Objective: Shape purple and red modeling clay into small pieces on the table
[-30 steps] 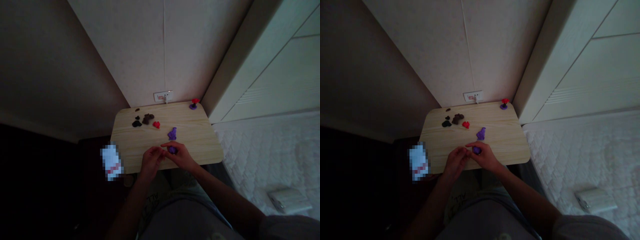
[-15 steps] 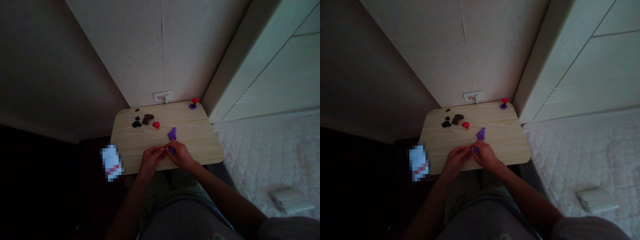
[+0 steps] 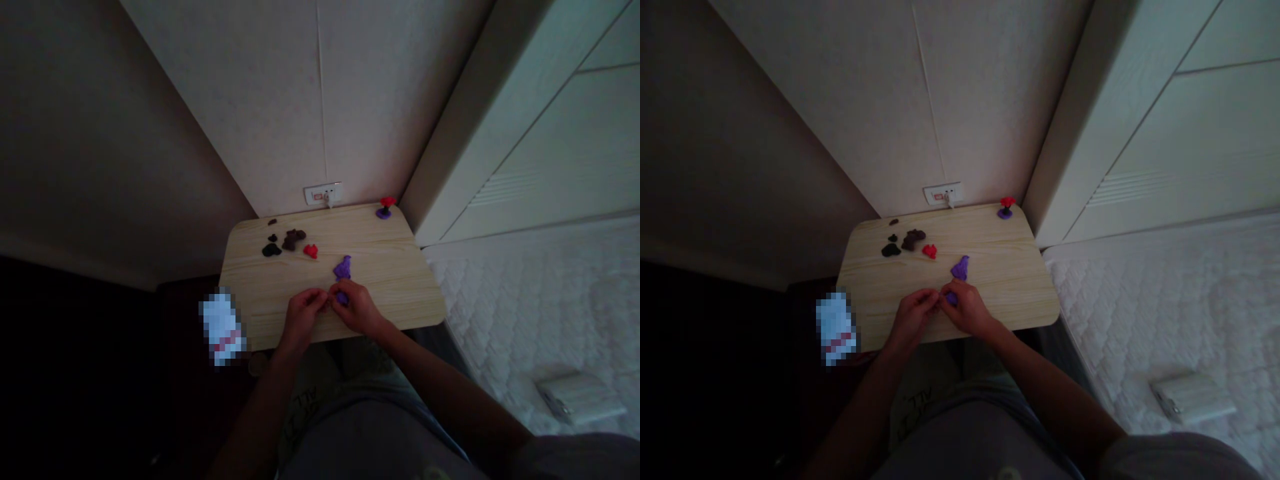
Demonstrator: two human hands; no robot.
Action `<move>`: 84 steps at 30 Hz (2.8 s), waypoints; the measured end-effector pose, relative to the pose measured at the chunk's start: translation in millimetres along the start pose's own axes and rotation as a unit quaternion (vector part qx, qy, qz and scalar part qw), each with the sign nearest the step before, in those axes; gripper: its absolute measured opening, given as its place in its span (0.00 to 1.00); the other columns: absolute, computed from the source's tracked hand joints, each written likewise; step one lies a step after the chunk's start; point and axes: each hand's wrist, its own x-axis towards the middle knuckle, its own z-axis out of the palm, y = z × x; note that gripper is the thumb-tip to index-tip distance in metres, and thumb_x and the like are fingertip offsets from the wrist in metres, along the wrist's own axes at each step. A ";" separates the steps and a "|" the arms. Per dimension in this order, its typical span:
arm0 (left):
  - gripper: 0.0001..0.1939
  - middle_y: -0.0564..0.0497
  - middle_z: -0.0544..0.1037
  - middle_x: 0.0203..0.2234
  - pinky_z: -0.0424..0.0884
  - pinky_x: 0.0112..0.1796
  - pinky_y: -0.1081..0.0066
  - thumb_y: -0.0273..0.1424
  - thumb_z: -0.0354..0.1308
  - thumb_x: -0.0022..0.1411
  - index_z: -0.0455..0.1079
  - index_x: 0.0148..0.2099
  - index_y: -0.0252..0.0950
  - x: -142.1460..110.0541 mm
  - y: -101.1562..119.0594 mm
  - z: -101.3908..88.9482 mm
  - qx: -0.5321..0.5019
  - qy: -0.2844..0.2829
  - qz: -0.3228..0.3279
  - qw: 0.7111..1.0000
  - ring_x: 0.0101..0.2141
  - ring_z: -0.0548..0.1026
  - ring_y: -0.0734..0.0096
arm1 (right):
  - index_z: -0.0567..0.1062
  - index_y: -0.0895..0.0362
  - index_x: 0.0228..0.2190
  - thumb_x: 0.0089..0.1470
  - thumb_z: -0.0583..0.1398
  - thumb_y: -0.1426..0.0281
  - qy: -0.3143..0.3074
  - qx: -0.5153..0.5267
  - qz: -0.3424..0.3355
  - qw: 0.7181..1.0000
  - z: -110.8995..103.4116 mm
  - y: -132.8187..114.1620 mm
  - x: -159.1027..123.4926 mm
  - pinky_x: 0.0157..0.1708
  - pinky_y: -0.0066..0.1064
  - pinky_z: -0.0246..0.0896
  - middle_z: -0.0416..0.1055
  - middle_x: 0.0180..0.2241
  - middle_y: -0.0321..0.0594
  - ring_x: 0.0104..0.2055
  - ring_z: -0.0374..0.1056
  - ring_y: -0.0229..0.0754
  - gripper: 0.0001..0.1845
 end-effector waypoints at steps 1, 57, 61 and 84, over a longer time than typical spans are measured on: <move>0.15 0.51 0.77 0.22 0.65 0.31 0.73 0.40 0.75 0.49 0.80 0.30 0.32 0.2 -0.6 0.2 0.006 -0.003 0.005 1.000 0.26 0.70 0.74 | 0.77 0.55 0.30 0.58 0.63 0.67 0.004 0.015 0.015 1.000 -0.2 -0.8 0.2 0.35 0.34 0.60 0.72 0.29 0.39 0.32 0.66 0.42 0.06; 0.22 0.48 0.81 0.29 0.72 0.37 0.69 0.43 0.77 0.44 0.80 0.35 0.33 -12.0 10.8 5.1 -0.046 -0.056 -0.017 0.997 0.30 0.75 0.71 | 0.68 0.54 0.26 0.52 0.65 0.52 -0.054 0.396 0.236 0.886 5.2 -22.0 6.6 0.18 0.27 0.44 0.59 0.18 0.28 0.17 0.49 0.31 0.19; 0.17 0.51 0.78 0.24 0.68 0.34 0.71 0.42 0.74 0.51 0.81 0.34 0.32 -11.5 13.4 4.6 0.013 -0.051 0.002 0.999 0.27 0.72 0.73 | 0.72 0.54 0.30 0.51 0.68 0.52 -0.030 0.325 0.206 0.922 0.7 -17.4 6.1 0.20 0.27 0.47 0.65 0.20 0.30 0.19 0.54 0.33 0.19; 0.13 0.53 0.75 0.23 0.65 0.34 0.71 0.40 0.66 0.59 0.77 0.33 0.35 -8.7 0.4 9.9 0.094 -0.007 0.074 0.993 0.27 0.70 0.71 | 0.69 0.52 0.22 0.51 0.66 0.44 0.098 0.279 0.259 0.920 24.3 -4.3 9.8 0.16 0.28 0.41 0.55 0.14 0.28 0.16 0.47 0.32 0.27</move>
